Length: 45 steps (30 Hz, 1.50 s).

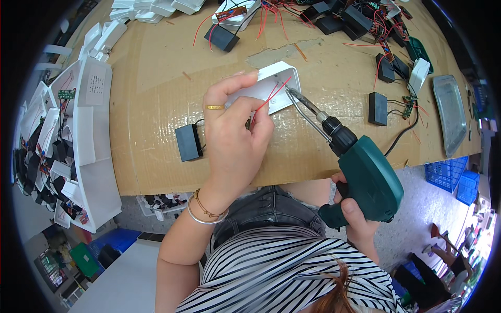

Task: Soldering wires to electronic components inside a small plastic housing at a workstation.

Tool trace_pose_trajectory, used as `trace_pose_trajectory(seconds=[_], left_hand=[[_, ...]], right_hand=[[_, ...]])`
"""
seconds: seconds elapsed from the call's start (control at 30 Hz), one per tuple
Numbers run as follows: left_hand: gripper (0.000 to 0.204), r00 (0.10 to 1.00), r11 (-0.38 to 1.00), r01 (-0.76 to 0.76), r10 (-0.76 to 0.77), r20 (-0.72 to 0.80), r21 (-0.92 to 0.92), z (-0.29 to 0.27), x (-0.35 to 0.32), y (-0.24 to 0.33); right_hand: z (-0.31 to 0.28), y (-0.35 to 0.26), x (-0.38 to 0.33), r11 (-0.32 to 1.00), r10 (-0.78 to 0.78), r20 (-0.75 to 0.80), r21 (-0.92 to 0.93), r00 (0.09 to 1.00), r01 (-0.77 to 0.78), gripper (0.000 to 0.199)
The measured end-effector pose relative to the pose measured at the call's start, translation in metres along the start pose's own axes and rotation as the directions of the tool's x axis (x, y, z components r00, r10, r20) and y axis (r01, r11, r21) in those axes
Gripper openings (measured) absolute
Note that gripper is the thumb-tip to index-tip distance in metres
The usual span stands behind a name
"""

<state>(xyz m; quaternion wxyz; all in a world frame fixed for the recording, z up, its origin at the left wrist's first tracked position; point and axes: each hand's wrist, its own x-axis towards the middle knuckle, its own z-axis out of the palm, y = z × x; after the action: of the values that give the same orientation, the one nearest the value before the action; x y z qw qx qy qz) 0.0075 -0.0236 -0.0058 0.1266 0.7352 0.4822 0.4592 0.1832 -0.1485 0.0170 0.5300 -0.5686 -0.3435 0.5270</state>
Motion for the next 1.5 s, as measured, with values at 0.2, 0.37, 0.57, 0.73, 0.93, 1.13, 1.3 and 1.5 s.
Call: trace_pose_trajectory(seconds=[0.2,0.37,0.57,0.73,0.93,1.13,1.3,1.5], left_hand=[[0.005,0.998,0.997,-0.055,0.055,-0.002,0.045,0.001,0.0,-0.002],[0.005,0.999,0.999,-0.036,0.036,-0.009,0.018,0.001,0.001,0.0],[0.012,1.0,1.0,0.003,-0.003,-0.002,-0.022,-0.002,0.001,0.006],[0.016,1.0,1.0,0.009,-0.009,-0.006,-0.018,-0.002,0.001,0.008],[0.012,1.0,1.0,-0.021,0.021,-0.008,-0.002,-0.002,-0.001,0.003],[0.01,0.997,0.996,-0.042,0.047,-0.059,0.079,0.001,0.002,0.002],[0.012,0.998,0.999,0.033,-0.032,-0.052,0.028,0.004,0.002,0.005],[0.014,0.999,1.0,0.013,-0.012,-0.05,0.023,0.002,0.003,0.005]], right_hand=[[-0.001,0.002,0.0,1.0,-0.011,0.0,0.003,1.0,0.011,0.061],[-0.002,0.003,0.0,1.0,-0.014,0.002,-0.003,1.0,0.014,0.061],[-0.001,0.003,0.0,1.0,-0.017,-0.002,-0.005,1.0,0.017,0.061],[-0.002,0.003,0.001,0.999,-0.045,0.005,-0.021,0.999,0.045,0.059],[-0.001,0.005,0.003,0.996,-0.082,0.003,-0.042,0.997,0.082,0.058],[0.001,0.003,0.003,0.995,-0.081,-0.004,-0.049,0.997,0.081,0.057],[0.005,0.002,0.003,0.994,-0.092,-0.071,-0.07,0.993,0.087,0.058],[0.012,-0.003,0.004,0.992,-0.119,-0.109,-0.057,0.987,0.113,0.056]])
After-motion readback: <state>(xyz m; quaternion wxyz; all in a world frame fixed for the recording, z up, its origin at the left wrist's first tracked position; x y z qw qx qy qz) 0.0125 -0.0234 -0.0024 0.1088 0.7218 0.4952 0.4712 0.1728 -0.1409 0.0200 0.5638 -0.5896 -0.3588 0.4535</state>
